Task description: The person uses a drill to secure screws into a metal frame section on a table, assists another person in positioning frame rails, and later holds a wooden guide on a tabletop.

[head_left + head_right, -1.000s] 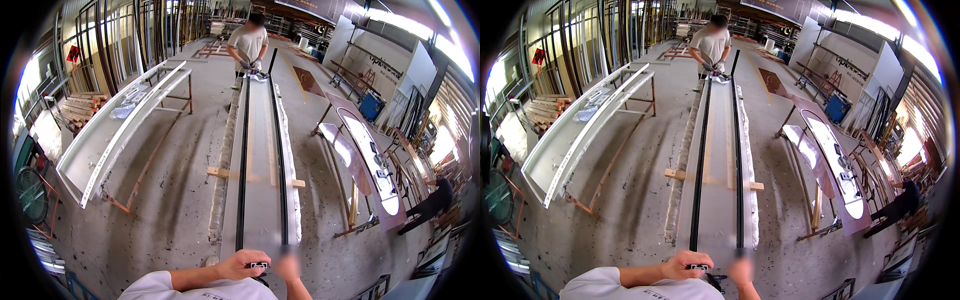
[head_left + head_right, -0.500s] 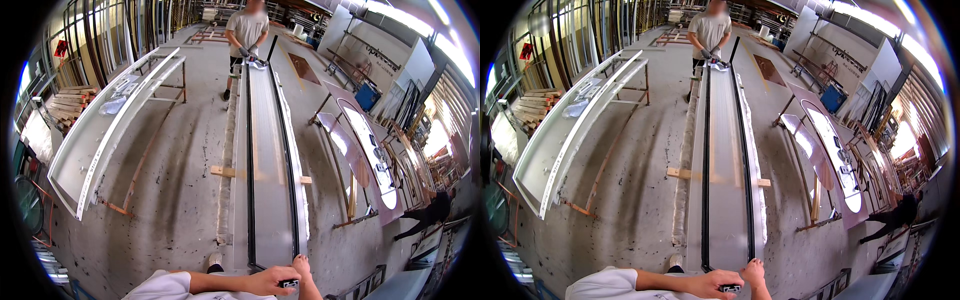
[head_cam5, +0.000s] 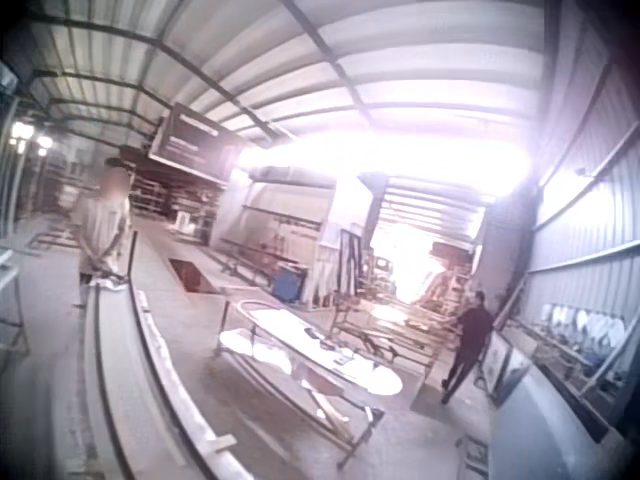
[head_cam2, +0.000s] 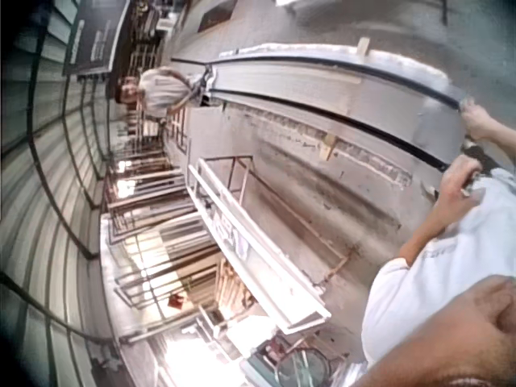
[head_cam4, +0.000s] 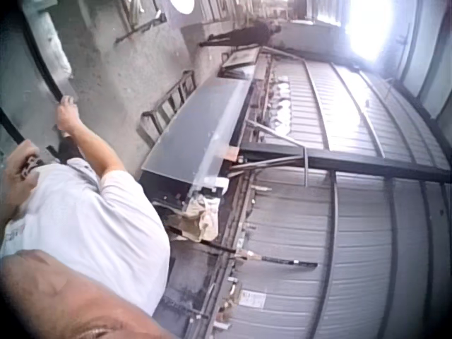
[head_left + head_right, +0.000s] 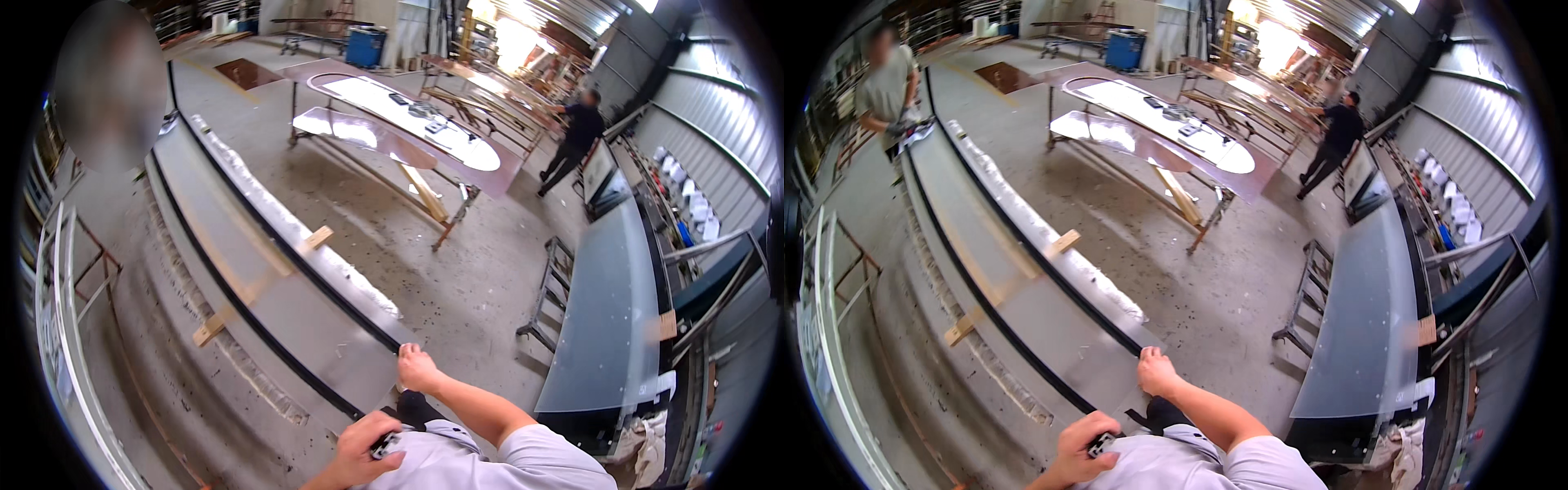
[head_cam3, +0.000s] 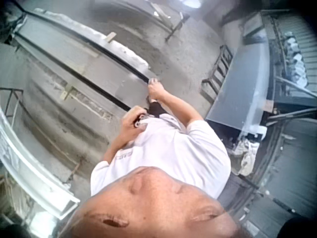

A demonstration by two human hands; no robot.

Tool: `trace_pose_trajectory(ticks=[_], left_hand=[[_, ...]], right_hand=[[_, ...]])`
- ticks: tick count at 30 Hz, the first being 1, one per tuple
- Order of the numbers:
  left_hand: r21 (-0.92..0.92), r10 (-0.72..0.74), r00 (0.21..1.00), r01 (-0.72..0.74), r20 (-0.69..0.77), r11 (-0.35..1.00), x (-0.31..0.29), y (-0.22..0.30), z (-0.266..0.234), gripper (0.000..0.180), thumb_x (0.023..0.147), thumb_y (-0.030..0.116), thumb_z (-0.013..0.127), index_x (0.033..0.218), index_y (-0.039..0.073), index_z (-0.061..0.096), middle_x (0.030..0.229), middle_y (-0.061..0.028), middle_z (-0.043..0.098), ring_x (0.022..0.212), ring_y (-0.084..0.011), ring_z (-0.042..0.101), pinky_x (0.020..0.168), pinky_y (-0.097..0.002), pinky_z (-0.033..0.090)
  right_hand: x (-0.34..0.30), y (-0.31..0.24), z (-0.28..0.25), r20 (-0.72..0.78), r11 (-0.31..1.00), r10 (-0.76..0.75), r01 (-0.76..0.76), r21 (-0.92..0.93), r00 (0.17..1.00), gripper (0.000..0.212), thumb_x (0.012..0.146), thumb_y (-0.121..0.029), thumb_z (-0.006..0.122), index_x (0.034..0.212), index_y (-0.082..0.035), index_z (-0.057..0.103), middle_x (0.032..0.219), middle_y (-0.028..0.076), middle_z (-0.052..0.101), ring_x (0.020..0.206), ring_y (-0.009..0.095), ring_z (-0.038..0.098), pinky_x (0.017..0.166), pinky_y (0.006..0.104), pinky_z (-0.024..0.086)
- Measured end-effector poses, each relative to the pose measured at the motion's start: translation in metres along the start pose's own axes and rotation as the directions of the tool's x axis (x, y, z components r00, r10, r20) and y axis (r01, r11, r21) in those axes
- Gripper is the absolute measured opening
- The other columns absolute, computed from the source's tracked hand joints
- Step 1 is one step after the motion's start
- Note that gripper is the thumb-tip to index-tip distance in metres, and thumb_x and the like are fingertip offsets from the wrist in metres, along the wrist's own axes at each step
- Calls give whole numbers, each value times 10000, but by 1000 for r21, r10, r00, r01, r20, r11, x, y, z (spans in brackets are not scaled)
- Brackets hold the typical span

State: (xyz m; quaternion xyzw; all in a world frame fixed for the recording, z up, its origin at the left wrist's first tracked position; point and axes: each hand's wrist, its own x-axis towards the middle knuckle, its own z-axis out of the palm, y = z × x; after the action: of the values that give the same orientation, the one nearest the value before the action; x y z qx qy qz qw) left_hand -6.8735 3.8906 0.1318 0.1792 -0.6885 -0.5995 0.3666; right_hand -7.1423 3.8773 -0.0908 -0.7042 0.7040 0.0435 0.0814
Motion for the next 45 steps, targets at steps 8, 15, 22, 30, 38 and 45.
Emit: trace_pose_trajectory(ticks=[8, 15, 22, 30, 38, 45], left_hand=[[40, -123, 987, 127, -107, 991, 4, 10, 9, 338, 753, 200, 661, 997, -30, 622, 943, -149, 618, 799, -260, 594, 697, -325, 465], [124, -118, 885, 193, -450, 973, 5, 28, 32, 452, 839, 375, 634, 1022, -37, 654, 993, -183, 651, 912, -271, 618, 765, -359, 489], [316, 58, 774, 188, -631, 930, -20, 14, 54, 482, 881, 386, 615, 1017, -76, 642, 1026, -205, 647, 910, -279, 612, 776, -376, 496], [335, -84, 796, 345, -600, 877, -29, 12, 48, 333, 865, 246, 642, 1008, -55, 641, 1000, -198, 635, 913, -294, 606, 811, -389, 485], [306, -252, 875, 394, -413, 867, -15, 7, 33, 191, 846, 115, 657, 952, -39, 618, 944, -142, 610, 860, -250, 568, 804, -359, 458], [163, -286, 923, 333, -256, 929, -15, -14, 25, 182, 904, 64, 645, 1063, -22, 649, 1096, -160, 606, 994, -252, 568, 903, -379, 431]], right_hand=[[1, 3, -10, 8, 978, -183, 183, -104, 983, 389, 709, -108, 603, 992, 159, 607, 1075, 275, 545, 991, 371, 551, 758, 408, 556], [22, 27, -20, 109, 903, -425, 429, -17, 899, 233, 739, -144, 608, 820, 53, 703, 964, 222, 595, 906, 332, 570, 704, 374, 531], [28, 33, -26, 218, 803, -561, 589, -89, 798, 249, 722, -183, 655, 858, 14, 723, 949, 212, 607, 871, 331, 579, 582, 402, 532], [36, 29, -19, 296, 823, -534, 567, -33, 792, 265, 772, -171, 634, 939, 17, 720, 991, 232, 623, 879, 364, 613, 560, 452, 549], [34, 17, -24, 214, 925, -379, 370, 85, 900, 220, 753, -122, 633, 891, 28, 716, 992, 220, 629, 913, 339, 617, 715, 400, 559], [24, 26, -28, 220, 975, -209, 187, 119, 953, 221, 798, -128, 587, 915, 7, 716, 1017, 199, 630, 954, 338, 620, 766, 405, 559]])
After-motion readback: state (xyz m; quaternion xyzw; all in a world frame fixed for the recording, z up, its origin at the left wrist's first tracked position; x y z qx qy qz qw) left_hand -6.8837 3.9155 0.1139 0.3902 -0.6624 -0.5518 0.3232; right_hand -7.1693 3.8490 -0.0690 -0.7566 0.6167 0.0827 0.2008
